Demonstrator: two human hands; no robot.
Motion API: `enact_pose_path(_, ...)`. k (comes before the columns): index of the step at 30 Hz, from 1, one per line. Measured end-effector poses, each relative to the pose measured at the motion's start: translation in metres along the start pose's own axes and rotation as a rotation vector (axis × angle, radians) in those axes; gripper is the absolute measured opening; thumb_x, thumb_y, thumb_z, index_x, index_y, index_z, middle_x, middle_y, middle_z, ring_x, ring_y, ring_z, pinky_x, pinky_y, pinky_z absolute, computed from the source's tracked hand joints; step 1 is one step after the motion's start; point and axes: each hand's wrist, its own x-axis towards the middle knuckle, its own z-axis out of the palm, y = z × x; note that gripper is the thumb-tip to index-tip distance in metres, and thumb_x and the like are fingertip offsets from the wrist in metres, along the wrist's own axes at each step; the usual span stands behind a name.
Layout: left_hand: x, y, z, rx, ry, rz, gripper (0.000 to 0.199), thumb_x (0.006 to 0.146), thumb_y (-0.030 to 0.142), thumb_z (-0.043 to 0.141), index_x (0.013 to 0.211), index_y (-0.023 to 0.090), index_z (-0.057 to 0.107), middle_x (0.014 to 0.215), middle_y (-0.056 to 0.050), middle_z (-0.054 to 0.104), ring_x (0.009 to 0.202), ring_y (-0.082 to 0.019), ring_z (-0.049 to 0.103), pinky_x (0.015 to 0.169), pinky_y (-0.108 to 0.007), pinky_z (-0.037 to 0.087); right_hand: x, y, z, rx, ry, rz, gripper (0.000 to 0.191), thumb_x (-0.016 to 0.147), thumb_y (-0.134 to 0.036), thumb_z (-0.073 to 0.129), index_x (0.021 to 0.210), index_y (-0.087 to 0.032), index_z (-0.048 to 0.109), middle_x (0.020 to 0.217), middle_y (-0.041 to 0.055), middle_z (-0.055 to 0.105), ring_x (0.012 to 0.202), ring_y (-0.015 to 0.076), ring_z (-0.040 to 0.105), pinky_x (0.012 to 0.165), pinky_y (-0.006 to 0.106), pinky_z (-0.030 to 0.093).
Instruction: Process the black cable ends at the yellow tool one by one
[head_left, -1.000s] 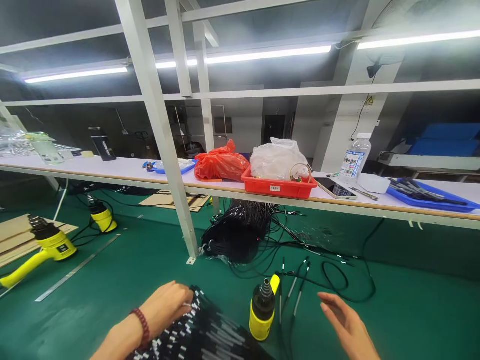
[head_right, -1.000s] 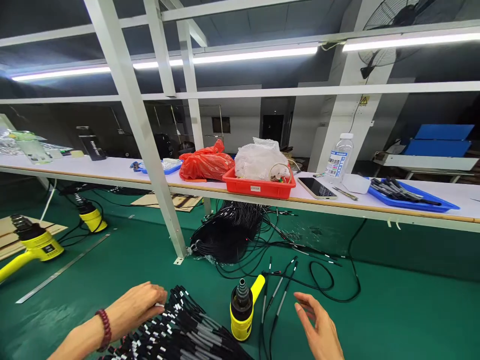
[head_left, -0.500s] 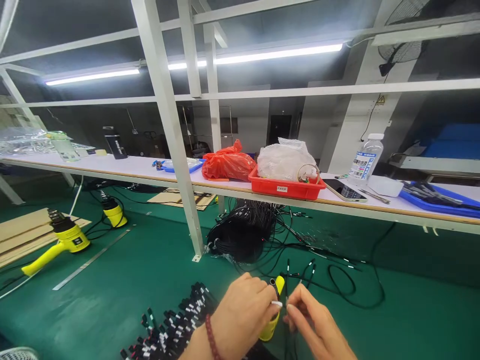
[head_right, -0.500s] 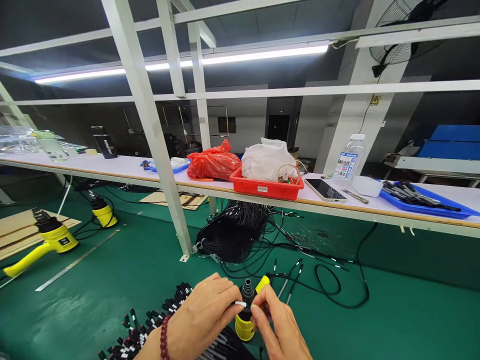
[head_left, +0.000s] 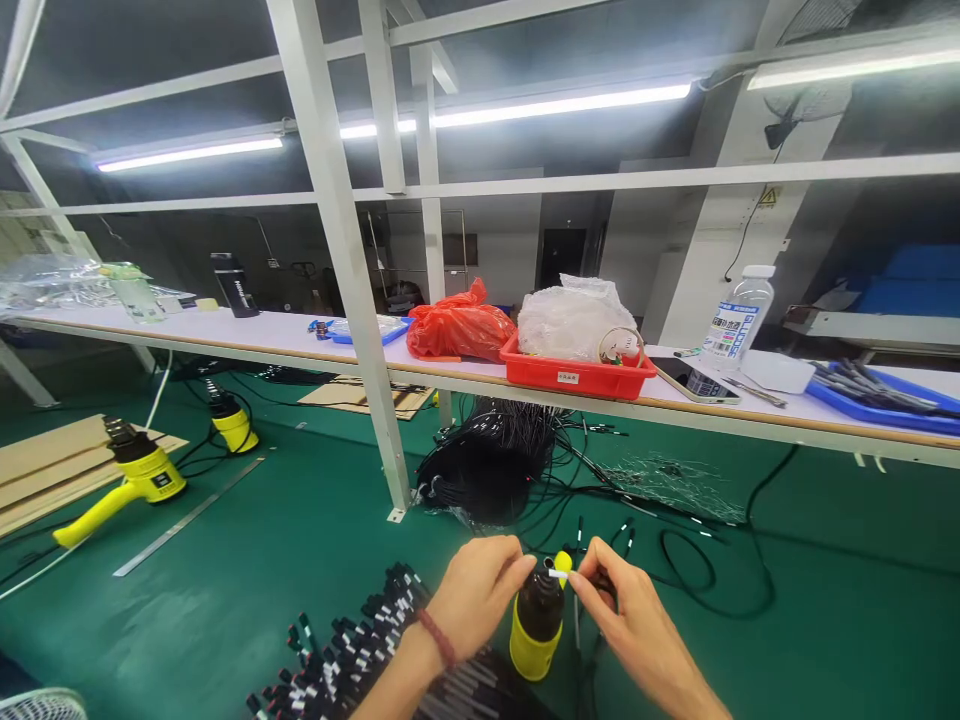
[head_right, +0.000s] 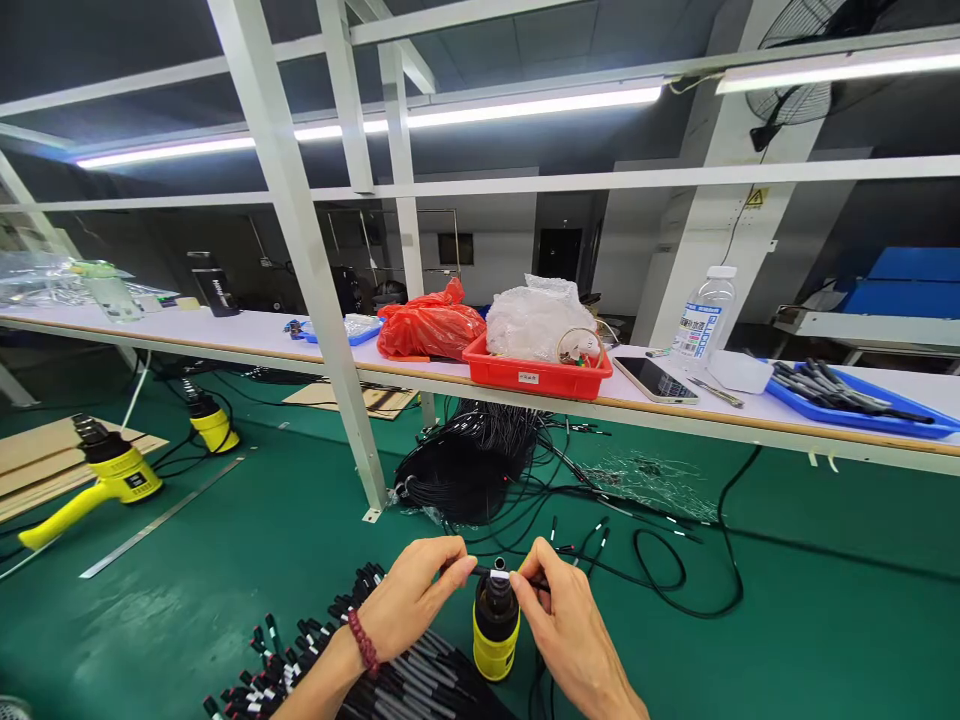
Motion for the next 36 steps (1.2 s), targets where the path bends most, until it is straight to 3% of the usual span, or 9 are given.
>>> enact_pose_path(8, 0.013, -0.016, 0.018, -0.127, 0.063, -0.072, 0.034, 0.094, 0.04, 0.041, 0.069, 0.019, 0.054, 0.07, 0.002, 0.059, 0.071, -0.016, 0.051, 0.065, -0.024, 0.033, 0.011, 0.02, 0.011, -0.09, 0.119, -0.049, 0.03, 0.087, -0.045, 0.044, 0.067, -0.023, 0.041, 0.059, -0.0044, 0.047, 0.055, 0.0125, 0.043, 0.048, 0.023, 0.03)
enact_pose_path(26, 0.017, -0.022, 0.028, -0.207, 0.081, -0.13, 0.024, 0.088, 0.038, 0.047, 0.078, 0.02, 0.059, 0.083, 0.0, 0.064, 0.085, -0.019, 0.055, 0.075, -0.028, 0.038, 0.021, 0.038, 0.015, -0.153, 0.063, -0.02, 0.024, 0.088, -0.039, 0.041, 0.07, -0.024, 0.04, 0.063, -0.0027, 0.051, 0.06, 0.0148, 0.049, 0.051, 0.023, 0.034)
enact_pose_path(36, 0.019, -0.023, 0.028, -0.272, 0.119, -0.098, 0.015, 0.086, 0.032, 0.05, 0.084, 0.021, 0.059, 0.085, 0.0, 0.064, 0.086, -0.018, 0.056, 0.075, -0.026, 0.038, 0.02, 0.035, 0.0, -0.24, -0.046, -0.043, 0.032, 0.09, -0.038, 0.041, 0.075, -0.021, 0.064, 0.068, 0.0016, 0.062, 0.063, 0.0166, 0.052, 0.056, 0.026, 0.033)
